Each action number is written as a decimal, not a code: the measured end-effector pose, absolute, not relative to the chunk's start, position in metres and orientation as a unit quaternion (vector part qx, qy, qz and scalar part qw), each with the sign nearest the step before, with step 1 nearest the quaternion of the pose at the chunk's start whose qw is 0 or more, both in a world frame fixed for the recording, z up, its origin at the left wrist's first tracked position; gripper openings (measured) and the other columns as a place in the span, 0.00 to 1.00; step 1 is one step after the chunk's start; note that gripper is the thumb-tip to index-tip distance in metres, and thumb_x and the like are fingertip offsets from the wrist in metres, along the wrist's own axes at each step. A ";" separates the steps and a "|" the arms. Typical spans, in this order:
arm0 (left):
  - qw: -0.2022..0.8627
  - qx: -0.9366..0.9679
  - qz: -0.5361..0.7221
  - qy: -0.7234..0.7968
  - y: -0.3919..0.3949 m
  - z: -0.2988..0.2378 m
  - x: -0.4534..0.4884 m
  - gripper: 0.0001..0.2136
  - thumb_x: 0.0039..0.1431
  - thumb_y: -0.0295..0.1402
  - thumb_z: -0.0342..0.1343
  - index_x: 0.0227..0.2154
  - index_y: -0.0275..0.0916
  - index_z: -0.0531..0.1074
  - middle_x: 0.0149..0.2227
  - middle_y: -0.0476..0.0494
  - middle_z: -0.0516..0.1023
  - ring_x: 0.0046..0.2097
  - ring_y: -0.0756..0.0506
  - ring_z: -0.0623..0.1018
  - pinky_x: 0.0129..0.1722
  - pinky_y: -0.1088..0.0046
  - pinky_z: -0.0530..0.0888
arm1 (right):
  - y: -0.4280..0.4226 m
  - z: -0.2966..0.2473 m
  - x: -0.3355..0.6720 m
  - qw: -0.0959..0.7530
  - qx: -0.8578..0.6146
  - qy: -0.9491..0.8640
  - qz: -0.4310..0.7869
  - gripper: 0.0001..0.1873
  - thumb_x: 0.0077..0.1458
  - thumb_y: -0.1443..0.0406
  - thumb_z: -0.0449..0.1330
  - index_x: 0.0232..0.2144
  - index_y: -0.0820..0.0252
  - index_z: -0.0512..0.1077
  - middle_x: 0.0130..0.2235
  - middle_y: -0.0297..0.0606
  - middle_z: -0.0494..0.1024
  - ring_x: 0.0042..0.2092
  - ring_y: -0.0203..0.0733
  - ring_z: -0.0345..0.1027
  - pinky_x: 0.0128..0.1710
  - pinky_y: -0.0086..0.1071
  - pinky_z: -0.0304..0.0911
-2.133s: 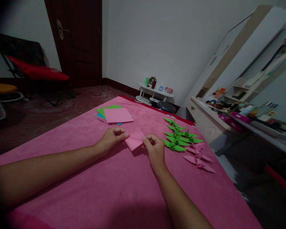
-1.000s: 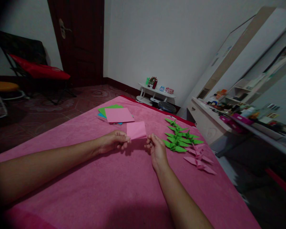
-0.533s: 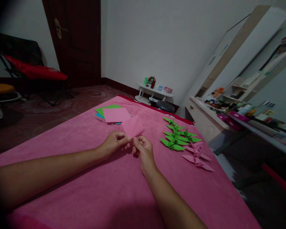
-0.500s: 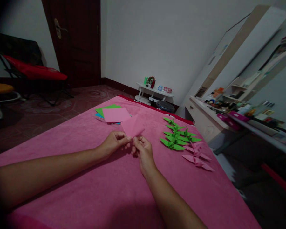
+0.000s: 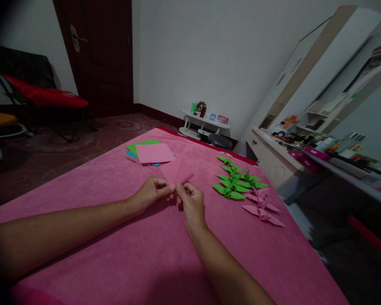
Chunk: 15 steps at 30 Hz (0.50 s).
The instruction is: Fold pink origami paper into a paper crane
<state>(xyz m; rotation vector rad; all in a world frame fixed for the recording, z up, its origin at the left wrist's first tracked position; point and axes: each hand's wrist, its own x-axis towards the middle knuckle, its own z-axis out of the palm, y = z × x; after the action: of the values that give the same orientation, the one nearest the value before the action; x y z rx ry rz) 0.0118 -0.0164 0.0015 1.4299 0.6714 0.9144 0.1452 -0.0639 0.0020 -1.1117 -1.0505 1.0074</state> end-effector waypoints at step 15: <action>0.589 0.673 0.351 0.278 -0.013 0.000 0.009 0.17 0.51 0.40 0.56 0.17 0.30 0.73 0.17 0.43 0.73 0.18 0.54 0.68 0.19 0.79 0.61 | -0.065 -0.001 0.142 0.611 -0.486 -0.456 0.427 0.15 0.47 0.58 0.63 0.21 0.63 0.67 0.14 0.28 0.65 0.16 0.28 0.52 0.16 0.24 0.46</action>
<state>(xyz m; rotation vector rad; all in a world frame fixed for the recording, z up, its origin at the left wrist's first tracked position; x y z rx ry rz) 0.0092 -0.0127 0.0004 1.5665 0.6473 0.8166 0.1420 -0.0650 -0.0013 -1.1205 -1.0520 0.9863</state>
